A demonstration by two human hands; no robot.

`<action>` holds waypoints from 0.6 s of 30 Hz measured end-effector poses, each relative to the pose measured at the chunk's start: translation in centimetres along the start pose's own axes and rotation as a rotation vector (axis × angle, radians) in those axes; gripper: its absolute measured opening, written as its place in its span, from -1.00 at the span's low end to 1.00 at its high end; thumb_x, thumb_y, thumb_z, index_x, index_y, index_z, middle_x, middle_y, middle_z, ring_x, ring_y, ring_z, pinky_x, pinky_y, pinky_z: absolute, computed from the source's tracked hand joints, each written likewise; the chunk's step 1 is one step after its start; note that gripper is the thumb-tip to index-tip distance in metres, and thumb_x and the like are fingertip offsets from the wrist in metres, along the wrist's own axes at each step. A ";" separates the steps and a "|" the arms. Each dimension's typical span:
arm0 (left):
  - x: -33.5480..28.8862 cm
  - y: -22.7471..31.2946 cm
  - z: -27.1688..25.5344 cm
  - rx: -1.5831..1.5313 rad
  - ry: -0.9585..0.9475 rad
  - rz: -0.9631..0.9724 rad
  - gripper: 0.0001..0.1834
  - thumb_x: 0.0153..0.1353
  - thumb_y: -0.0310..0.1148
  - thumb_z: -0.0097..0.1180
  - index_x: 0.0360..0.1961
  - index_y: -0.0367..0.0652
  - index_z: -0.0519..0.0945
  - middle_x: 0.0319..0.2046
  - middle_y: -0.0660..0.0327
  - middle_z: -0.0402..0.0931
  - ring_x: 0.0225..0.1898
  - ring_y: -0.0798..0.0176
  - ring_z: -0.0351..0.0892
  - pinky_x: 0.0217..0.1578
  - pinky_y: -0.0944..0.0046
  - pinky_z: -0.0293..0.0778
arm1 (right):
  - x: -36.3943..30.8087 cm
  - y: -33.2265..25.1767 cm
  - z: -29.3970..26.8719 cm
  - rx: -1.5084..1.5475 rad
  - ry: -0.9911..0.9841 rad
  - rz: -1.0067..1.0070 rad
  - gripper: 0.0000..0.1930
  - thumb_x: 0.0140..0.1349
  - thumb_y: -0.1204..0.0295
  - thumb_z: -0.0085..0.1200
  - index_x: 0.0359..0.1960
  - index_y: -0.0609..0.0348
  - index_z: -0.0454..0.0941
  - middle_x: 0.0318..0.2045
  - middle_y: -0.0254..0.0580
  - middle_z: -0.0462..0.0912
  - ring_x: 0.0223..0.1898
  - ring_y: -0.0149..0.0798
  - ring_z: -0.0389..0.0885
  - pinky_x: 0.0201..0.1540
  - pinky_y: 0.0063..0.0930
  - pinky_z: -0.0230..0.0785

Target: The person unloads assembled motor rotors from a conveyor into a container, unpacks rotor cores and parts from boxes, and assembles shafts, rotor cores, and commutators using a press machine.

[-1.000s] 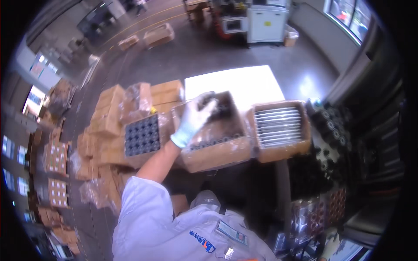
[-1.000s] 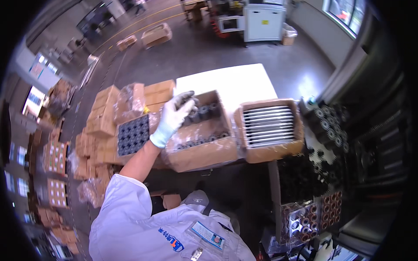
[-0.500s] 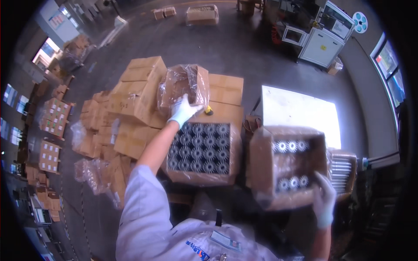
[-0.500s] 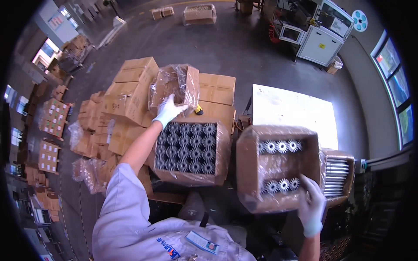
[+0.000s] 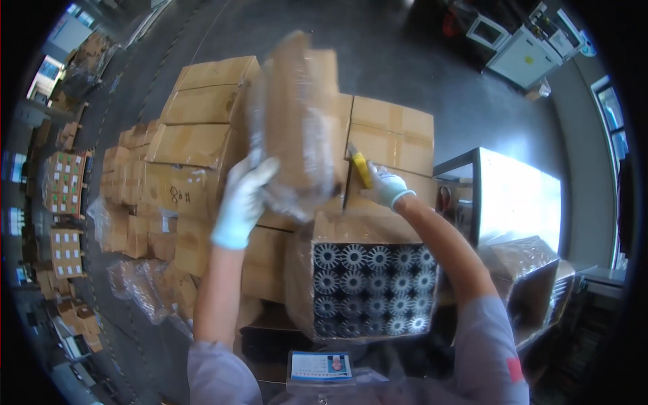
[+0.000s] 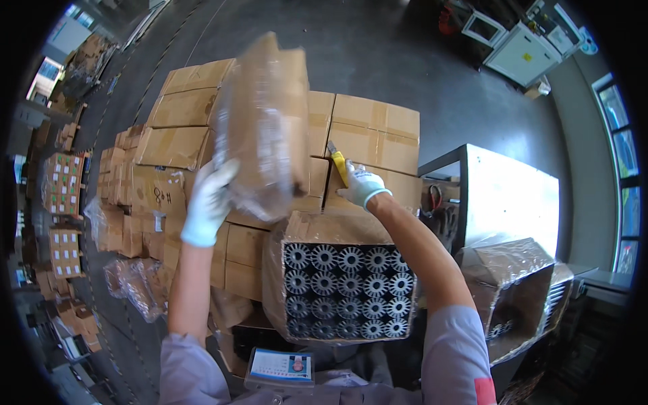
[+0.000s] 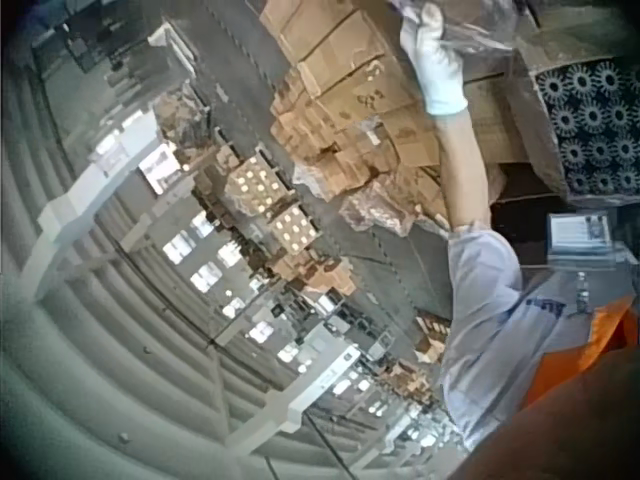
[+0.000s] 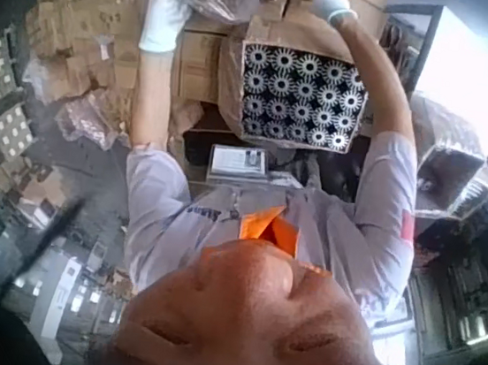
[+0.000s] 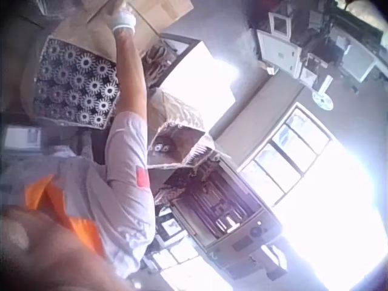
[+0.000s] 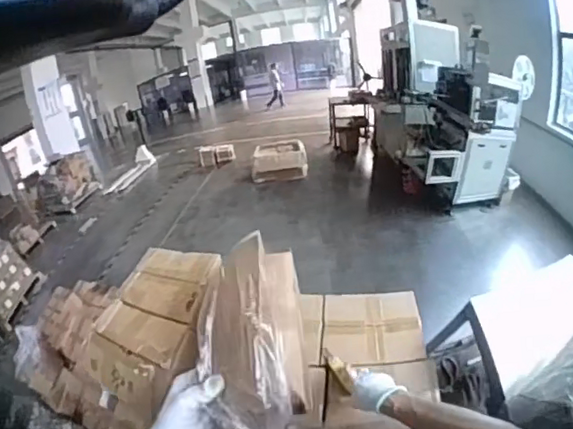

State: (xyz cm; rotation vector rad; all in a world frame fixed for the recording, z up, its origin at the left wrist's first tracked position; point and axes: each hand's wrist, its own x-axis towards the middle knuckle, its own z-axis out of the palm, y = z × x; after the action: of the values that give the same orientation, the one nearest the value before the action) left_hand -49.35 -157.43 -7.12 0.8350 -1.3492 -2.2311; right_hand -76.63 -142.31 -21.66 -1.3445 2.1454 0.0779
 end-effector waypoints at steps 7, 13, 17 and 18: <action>-3.0 -18.6 -11.8 -0.608 0.419 -0.101 -0.80 0.44 -0.20 -0.08 -0.29 -0.02 0.48 -0.42 0.25 0.52 -0.46 0.20 0.55 -0.39 0.13 0.56 | 5.1 2.5 3.0 0.088 0.207 -0.020 -0.48 0.32 0.23 -0.03 0.25 0.24 0.39 -0.16 0.33 0.66 -0.10 0.27 0.67 -0.04 0.00 0.53; -1.9 -20.5 -10.9 0.539 0.602 0.013 -0.51 0.32 -0.58 0.00 0.29 -0.39 0.40 0.11 0.01 0.57 0.08 0.15 0.57 0.15 0.23 0.44 | -1.8 5.3 -5.2 0.881 0.421 0.482 -0.35 0.35 0.32 -0.05 0.49 0.01 0.15 -0.23 0.09 0.69 -0.29 -0.10 0.73 -0.14 -0.18 0.61; 1.9 -11.3 -3.0 0.553 0.579 0.170 -0.26 0.28 -0.24 0.26 0.37 -0.39 0.27 0.21 -0.13 0.45 0.19 0.00 0.50 0.19 0.12 0.42 | -2.6 2.4 -8.9 0.734 0.561 -0.044 -0.38 0.35 0.34 0.00 0.46 -0.07 0.22 -0.18 0.07 0.70 -0.28 -0.16 0.74 -0.17 -0.25 0.59; 3.4 -10.2 -2.6 0.738 0.580 0.196 -0.14 0.23 -0.12 0.33 0.38 -0.42 0.24 0.22 -0.17 0.41 0.18 -0.04 0.49 0.19 0.12 0.42 | -1.8 -0.8 -9.3 0.695 0.535 -0.183 -0.39 0.35 0.36 0.00 0.46 -0.10 0.24 -0.17 0.06 0.71 -0.24 -0.16 0.74 -0.16 -0.26 0.58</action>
State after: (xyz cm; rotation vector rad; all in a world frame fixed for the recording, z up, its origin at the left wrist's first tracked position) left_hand -50.44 -156.50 -18.10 1.3757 -1.8319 -1.1645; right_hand -79.65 -144.56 -12.89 -1.1938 2.1159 -1.1054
